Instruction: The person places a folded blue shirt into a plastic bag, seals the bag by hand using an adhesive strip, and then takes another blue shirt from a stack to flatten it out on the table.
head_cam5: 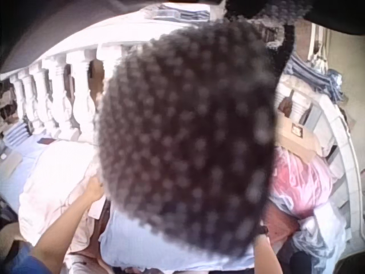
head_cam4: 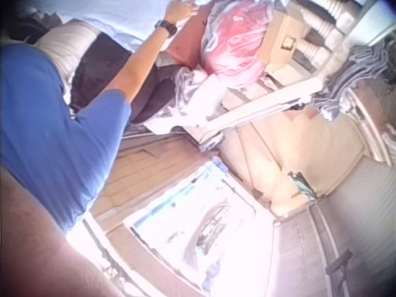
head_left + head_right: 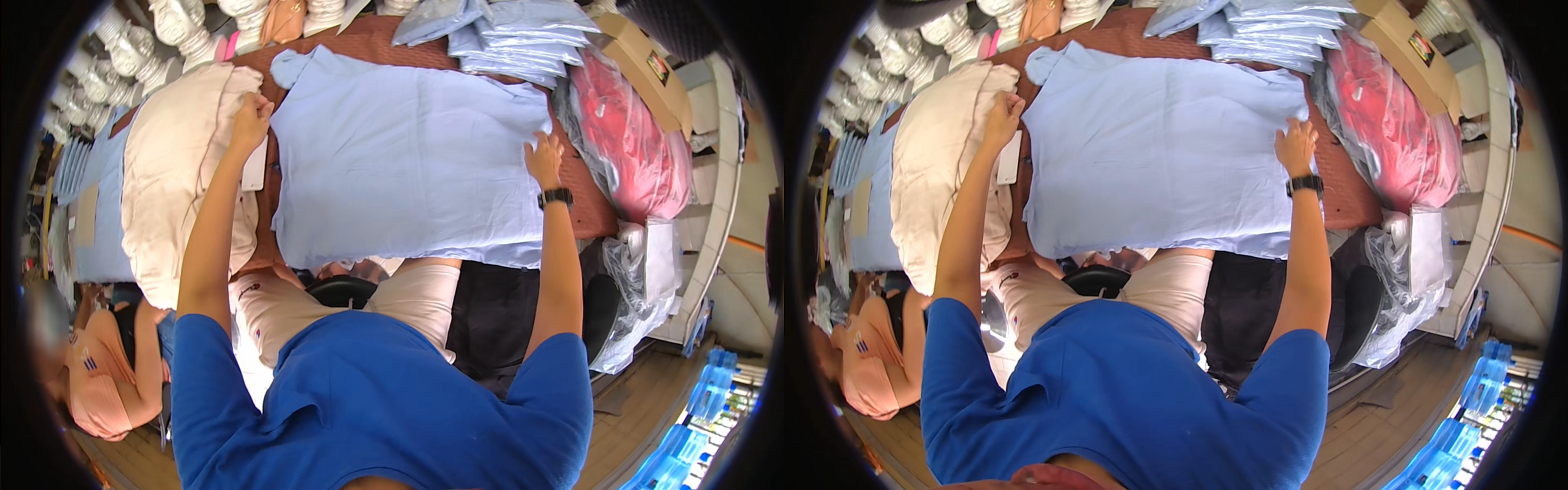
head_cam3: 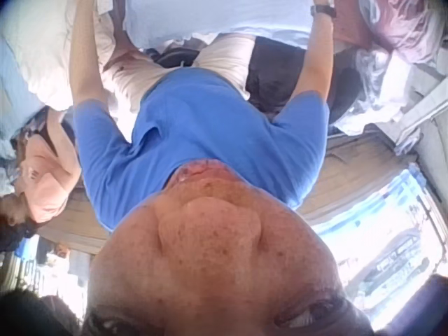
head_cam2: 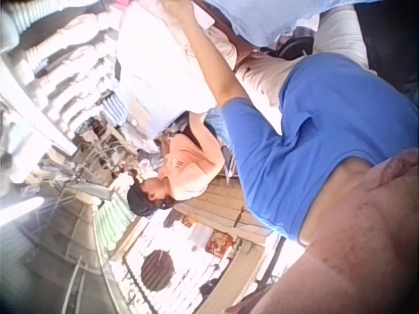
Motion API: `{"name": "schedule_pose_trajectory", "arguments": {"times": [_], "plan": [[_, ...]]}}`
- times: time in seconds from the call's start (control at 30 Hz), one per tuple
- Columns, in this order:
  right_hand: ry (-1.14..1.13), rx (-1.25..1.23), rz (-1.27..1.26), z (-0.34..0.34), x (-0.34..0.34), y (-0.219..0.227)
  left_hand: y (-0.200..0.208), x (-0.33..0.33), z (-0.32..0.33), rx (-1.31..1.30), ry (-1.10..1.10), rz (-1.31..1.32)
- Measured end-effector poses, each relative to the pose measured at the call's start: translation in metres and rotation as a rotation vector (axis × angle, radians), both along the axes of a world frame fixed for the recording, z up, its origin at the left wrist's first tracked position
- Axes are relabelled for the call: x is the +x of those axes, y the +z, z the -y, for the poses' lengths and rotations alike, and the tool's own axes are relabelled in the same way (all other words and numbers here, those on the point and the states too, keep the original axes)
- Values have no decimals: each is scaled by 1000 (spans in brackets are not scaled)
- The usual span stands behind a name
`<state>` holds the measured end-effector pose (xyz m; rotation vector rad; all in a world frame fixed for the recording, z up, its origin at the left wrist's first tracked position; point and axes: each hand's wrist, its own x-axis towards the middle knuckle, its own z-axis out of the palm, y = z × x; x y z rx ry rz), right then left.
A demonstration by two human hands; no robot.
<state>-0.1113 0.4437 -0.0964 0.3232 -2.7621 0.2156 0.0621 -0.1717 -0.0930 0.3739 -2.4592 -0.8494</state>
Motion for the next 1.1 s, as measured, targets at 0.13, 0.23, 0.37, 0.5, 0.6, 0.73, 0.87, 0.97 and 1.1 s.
{"name": "schedule_pose_trajectory", "arguments": {"times": [0.13, 0.23, 0.37, 0.5, 0.6, 0.73, 0.87, 0.97, 1.1], "plan": [[91, -53, -72, -6, -78, 8, -20, -62, 8, 44, 66, 118], [44, -124, 31, 6, -116, 31, -20, -97, 7, 75, 81, 193], [153, -93, 65, 37, -137, 20, -20, -119, -14, 4, 101, 105], [67, -316, 478, 65, -166, 11, -22, -129, 23, 126, 99, 174], [-155, -682, 350, 45, -192, 4, -26, -149, 22, 296, 65, 69], [-98, -376, -161, 61, -186, -4, -26, -149, 14, 145, 160, -57], [68, -497, -114, 59, -175, -20, -35, -128, 10, -171, 176, -168], [104, -397, -147, 18, -128, -24, -1, -74, -16, -426, 35, -246], [-25, -160, -241, -59, 6, -19, 62, 80, -82, 80, 83, 393]]}}
